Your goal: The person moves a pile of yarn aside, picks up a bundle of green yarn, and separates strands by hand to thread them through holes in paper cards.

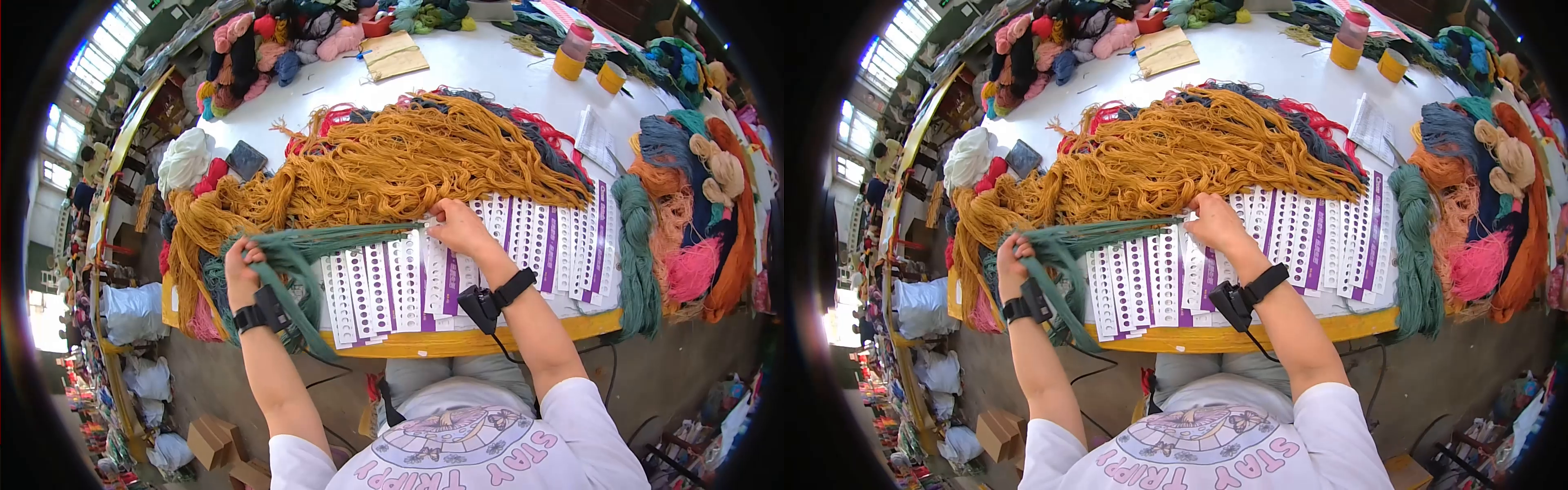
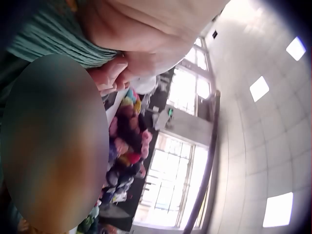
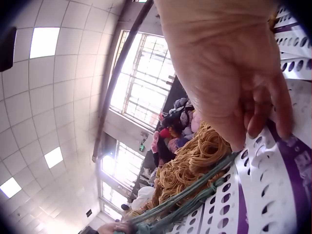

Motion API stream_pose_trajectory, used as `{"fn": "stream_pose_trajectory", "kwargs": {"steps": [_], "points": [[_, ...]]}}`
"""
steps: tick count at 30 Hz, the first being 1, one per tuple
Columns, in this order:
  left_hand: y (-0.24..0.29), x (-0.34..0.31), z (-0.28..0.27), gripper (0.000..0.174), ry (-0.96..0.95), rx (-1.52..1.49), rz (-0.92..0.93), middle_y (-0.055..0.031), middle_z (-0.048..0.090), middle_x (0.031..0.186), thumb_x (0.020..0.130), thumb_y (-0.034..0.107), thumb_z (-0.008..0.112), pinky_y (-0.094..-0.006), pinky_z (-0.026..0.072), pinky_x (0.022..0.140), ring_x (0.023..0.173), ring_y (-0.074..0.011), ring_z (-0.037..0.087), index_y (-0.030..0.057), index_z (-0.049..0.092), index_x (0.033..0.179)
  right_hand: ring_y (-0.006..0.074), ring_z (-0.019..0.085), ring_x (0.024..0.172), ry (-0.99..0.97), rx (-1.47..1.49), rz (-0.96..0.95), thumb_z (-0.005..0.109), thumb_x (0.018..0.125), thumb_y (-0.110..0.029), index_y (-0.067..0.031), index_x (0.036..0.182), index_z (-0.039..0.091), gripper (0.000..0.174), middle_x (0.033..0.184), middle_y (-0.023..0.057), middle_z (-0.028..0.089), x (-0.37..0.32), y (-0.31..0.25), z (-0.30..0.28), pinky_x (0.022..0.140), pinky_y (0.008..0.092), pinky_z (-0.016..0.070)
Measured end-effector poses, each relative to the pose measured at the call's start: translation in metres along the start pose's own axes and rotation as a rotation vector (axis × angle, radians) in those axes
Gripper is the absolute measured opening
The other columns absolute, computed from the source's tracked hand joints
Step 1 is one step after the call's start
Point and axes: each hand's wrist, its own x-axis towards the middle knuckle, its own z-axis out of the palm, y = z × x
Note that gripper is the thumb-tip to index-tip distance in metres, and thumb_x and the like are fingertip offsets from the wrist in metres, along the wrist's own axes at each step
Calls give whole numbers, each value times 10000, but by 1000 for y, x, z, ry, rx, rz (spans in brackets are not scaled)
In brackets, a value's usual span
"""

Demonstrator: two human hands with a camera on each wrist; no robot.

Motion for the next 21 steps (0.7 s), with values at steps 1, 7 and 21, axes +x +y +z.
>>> {"fn": "stream_pose_trajectory", "kwargs": {"steps": [1,7,21], "points": [[-2,-16,5,144,250,116,166,-53,532,781,905,166,421,-262,381,451,558,-127,514,51,460,827,250,570,889,14,2,-5,655,697,-171,0,987,576,346,948,140,585,-1,2,1,773,327,458],[-32,-112,58,486,107,393,201,-132,575,1082,920,421,355,-309,475,639,949,-227,584,-3,548,1055,215,597,768,171,87,-52,659,716,-180,-21,864,632,219,842,98,618,-12,-10,14,671,320,475],[-146,-244,200,575,-476,472,-18,-152,478,1222,932,425,295,-342,461,843,1080,-228,492,-72,479,1156,70,568,613,-192,1122,-131,621,810,-143,-17,885,637,148,764,33,633,-171,-99,-11,483,191,461]]}}
